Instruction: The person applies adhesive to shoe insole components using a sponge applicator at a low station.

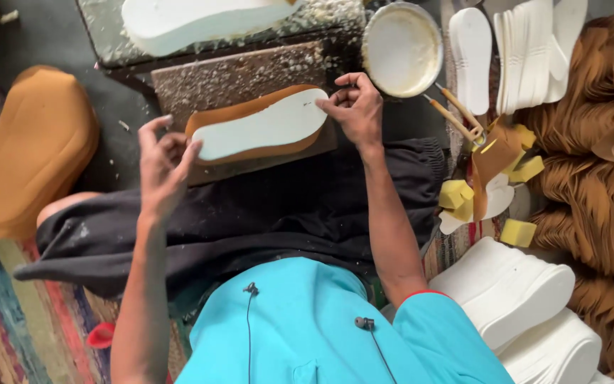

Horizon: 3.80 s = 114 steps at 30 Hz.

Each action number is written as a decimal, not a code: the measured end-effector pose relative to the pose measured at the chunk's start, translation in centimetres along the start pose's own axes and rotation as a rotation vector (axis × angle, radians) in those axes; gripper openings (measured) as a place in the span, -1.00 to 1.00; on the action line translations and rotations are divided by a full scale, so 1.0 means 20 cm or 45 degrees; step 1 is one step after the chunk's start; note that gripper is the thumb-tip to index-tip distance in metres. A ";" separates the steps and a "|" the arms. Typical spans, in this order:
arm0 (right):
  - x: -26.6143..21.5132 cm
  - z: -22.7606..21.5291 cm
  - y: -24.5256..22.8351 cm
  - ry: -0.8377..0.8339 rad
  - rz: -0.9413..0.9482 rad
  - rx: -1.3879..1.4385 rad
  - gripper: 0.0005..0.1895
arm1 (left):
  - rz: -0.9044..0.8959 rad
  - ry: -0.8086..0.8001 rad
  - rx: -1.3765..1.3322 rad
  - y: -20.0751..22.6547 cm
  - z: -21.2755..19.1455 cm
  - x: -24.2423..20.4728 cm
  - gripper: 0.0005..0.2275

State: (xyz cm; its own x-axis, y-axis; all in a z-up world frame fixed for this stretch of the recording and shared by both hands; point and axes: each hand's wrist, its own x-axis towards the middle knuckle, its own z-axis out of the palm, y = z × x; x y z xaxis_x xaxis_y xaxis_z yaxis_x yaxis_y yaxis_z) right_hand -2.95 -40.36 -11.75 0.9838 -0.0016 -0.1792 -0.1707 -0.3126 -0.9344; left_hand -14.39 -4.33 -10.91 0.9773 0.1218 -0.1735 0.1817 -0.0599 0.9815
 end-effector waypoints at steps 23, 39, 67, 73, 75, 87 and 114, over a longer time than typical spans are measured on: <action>-0.31 0.24 -0.13 -0.654 -0.610 -1.666 0.13 | 0.031 -0.046 0.142 -0.27 -0.01 0.12 -0.59; -0.52 0.23 -0.14 0.018 -0.771 -0.872 -0.72 | 0.575 0.109 0.880 0.11 -0.07 -0.09 -0.56; -0.88 0.18 -0.20 -0.053 -0.621 -0.241 -0.67 | -0.115 0.479 0.897 -0.66 -1.40 0.50 -0.45; -0.92 0.16 -0.17 -0.007 -0.553 -0.208 -0.67 | -0.254 0.110 0.744 -0.77 -1.47 0.50 -0.40; -0.91 0.19 -0.17 0.018 -0.553 -0.198 -0.66 | -0.263 0.160 0.773 -0.69 -1.38 0.42 -0.43; -0.81 0.38 -0.42 -0.082 -0.665 -0.187 -0.66 | 0.601 0.767 2.093 -0.40 -1.01 0.17 -0.72; -0.13 -0.07 -0.22 0.013 -0.089 0.283 -0.78 | 0.347 -0.164 0.280 0.39 0.04 0.11 -0.60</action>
